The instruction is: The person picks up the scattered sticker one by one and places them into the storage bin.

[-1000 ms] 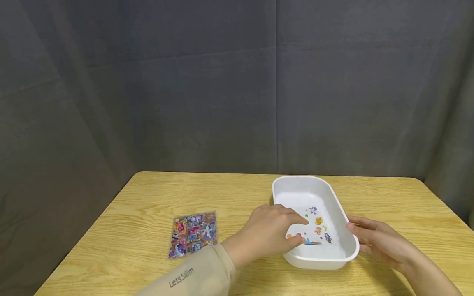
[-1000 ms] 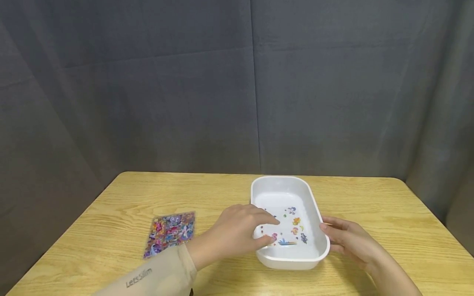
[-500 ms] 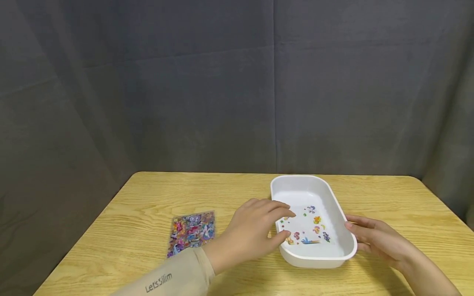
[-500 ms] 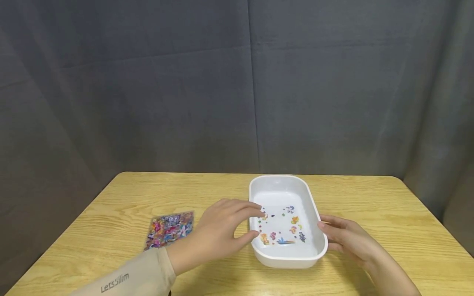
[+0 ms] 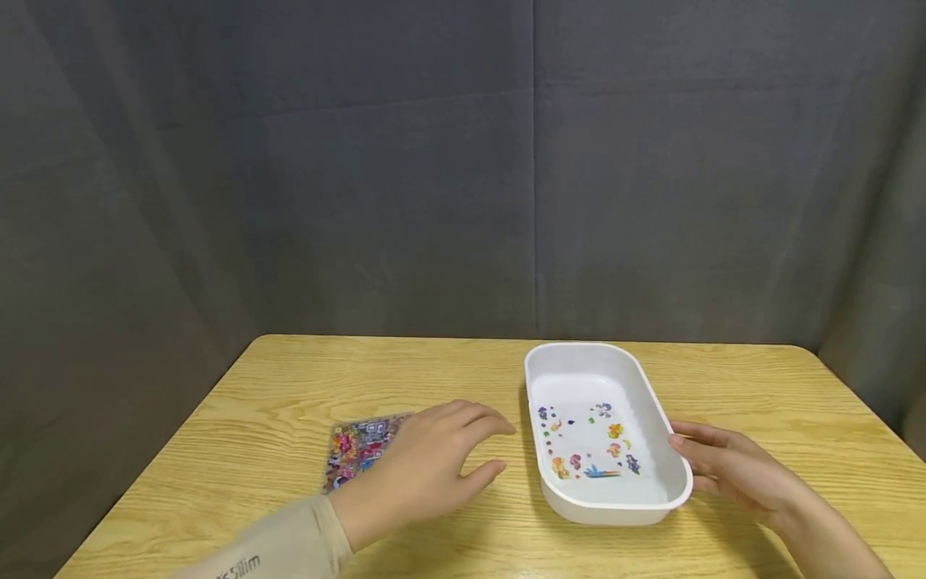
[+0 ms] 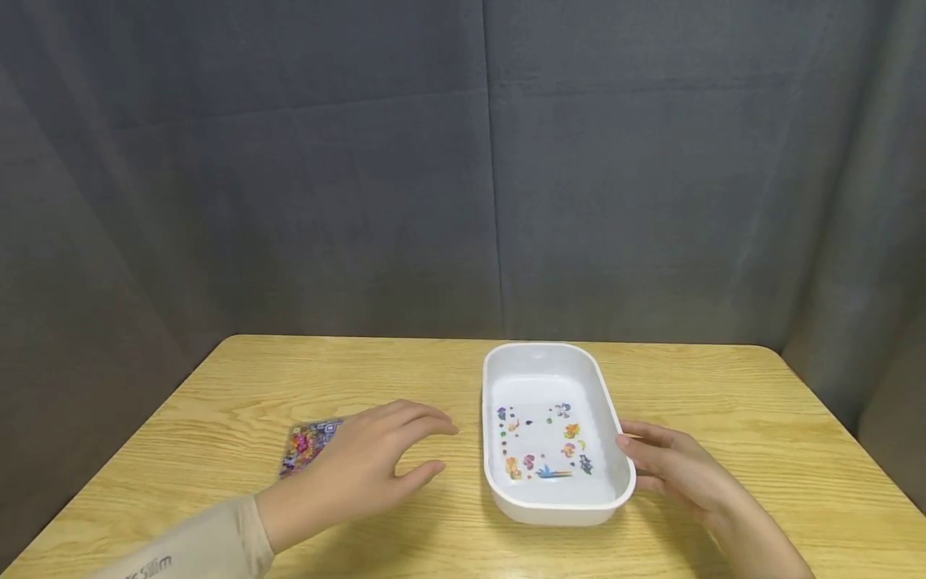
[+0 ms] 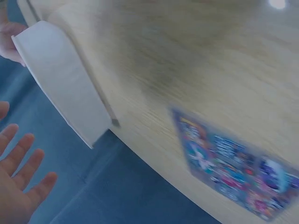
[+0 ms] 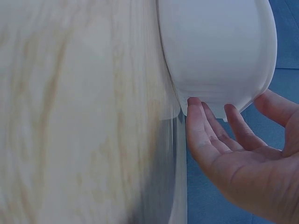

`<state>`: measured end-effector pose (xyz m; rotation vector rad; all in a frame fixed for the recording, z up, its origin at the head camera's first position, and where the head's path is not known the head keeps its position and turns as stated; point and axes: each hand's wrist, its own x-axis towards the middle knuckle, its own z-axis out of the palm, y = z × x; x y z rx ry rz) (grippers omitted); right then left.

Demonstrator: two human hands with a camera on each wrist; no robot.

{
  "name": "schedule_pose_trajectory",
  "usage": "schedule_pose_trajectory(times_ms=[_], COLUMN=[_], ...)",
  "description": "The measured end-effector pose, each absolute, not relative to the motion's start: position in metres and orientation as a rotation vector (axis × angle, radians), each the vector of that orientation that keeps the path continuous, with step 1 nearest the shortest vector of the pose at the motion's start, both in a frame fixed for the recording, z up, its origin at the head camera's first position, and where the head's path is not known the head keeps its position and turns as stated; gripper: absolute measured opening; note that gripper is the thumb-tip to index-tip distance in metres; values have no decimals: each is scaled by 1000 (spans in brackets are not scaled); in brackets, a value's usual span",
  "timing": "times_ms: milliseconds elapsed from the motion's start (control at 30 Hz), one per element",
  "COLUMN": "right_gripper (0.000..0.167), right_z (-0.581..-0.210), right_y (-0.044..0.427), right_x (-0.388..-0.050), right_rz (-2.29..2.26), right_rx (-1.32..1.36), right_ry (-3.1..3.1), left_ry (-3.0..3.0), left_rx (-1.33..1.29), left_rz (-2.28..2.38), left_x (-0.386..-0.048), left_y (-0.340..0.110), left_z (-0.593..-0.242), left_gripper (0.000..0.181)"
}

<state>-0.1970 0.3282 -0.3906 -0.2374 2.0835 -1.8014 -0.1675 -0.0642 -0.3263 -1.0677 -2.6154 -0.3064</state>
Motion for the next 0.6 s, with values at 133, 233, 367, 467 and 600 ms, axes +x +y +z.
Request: schedule_pose_trajectory(times_ms=[133, 233, 367, 467, 600], right_gripper=[66, 64, 64, 64, 64], right_z=[-390, -390, -391, -390, -390], right_y=[327, 327, 327, 327, 327], right_x=[-197, -196, -196, -196, -196], right_rz=[-1802, -1808, -1803, -1796, -1790], right_rx=[-243, -241, -237, -235, -228], right_ry=[2095, 2100, 2109, 2114, 2118], left_ry=[-2644, -2654, -2635, -2615, -2608], left_rx=[-1065, -1050, -1037, -1047, -1054], left_rz=[-290, -295, -318, -308, -263], left_x=[-161, -158, -157, -157, -156], left_y=[-80, -90, -103, -112, -122], left_z=[-327, -327, -328, -329, -331], left_gripper=[34, 34, 33, 33, 34])
